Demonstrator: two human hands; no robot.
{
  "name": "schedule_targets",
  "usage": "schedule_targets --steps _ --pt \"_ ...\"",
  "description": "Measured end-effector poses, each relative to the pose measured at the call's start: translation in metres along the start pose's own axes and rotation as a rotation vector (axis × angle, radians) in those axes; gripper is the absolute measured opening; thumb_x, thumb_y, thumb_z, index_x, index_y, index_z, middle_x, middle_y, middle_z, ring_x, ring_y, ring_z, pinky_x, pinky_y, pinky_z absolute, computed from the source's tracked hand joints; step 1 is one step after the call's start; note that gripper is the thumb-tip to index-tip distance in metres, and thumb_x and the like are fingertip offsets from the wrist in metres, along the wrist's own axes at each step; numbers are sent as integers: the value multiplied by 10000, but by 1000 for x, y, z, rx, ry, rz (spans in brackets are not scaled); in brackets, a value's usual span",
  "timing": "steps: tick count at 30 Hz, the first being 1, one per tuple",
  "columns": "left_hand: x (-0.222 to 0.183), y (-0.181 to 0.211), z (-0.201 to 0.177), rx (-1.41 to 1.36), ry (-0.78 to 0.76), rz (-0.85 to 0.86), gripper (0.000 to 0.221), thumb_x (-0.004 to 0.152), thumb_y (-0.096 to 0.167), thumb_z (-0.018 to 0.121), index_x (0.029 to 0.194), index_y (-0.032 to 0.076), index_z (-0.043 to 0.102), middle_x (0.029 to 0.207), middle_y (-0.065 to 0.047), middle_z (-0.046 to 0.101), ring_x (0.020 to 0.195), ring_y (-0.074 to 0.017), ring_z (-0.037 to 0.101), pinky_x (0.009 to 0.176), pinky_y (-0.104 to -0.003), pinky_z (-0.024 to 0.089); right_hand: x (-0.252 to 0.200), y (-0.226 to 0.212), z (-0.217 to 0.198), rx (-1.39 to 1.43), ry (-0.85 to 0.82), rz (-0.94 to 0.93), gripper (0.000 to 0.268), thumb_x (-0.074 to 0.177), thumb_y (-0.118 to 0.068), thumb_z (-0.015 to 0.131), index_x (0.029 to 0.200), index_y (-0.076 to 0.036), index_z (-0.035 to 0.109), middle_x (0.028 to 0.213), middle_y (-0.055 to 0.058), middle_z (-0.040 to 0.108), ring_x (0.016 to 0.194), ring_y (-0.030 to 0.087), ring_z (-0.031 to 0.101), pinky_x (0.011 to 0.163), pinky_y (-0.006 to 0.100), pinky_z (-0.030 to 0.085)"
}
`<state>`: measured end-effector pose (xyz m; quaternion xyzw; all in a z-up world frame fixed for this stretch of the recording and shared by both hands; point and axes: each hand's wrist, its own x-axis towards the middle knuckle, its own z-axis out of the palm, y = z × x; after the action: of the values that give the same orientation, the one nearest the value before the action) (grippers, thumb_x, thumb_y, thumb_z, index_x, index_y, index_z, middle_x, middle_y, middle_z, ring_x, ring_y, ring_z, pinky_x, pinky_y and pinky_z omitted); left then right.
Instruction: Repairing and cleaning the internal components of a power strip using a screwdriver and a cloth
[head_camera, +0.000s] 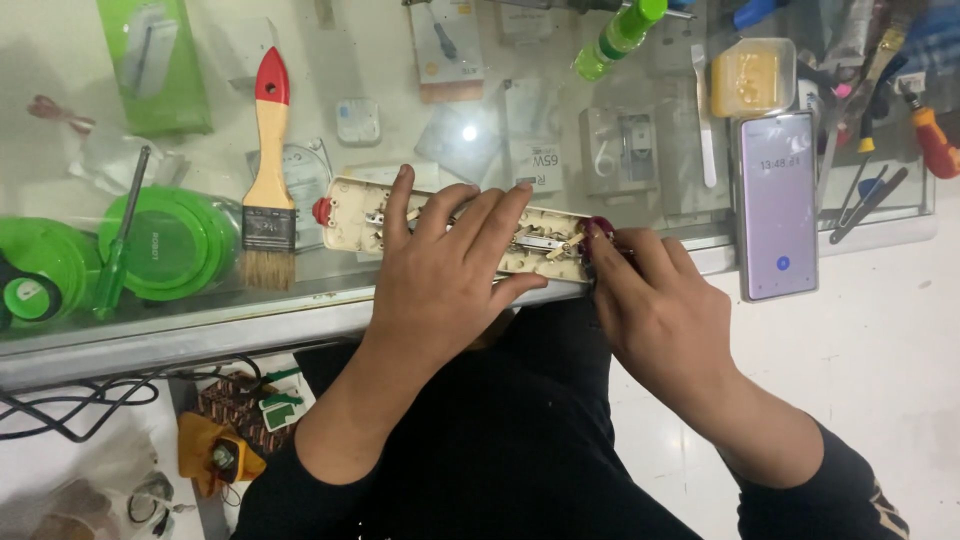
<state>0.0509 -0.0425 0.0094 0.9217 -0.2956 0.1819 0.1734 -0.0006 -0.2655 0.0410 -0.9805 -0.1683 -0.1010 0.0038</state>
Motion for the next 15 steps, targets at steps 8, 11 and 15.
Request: schedule_targets --steps 8,11,15 --pt "0 6 -5 38 7 -72 806 805 752 796 1315 153 620 1124 22 719 1086 -210 619 1100 -490 407 8 14 -10 -128 -229 -182 246 922 -219 670 1144 -165 580 1000 -19 602 839 207 628 380 371 444" --pt "-2 3 -1 16 -2 -60 865 776 753 820 1353 142 614 1146 8 738 1127 -221 630 1131 -493 377 19 38 -15 241 -379 -180 354 897 -121 651 1249 -159 650 1130 19 645 972 290 646 558 456 526" --pt "-2 -1 1 6 -8 -16 894 762 746 835 1380 144 600 1160 6 728 1125 -226 619 1129 -507 390 23 56 -8 452 -406 -145 385 884 -50 590 1236 -160 701 1171 41 661 937 292 684 657 418 525"
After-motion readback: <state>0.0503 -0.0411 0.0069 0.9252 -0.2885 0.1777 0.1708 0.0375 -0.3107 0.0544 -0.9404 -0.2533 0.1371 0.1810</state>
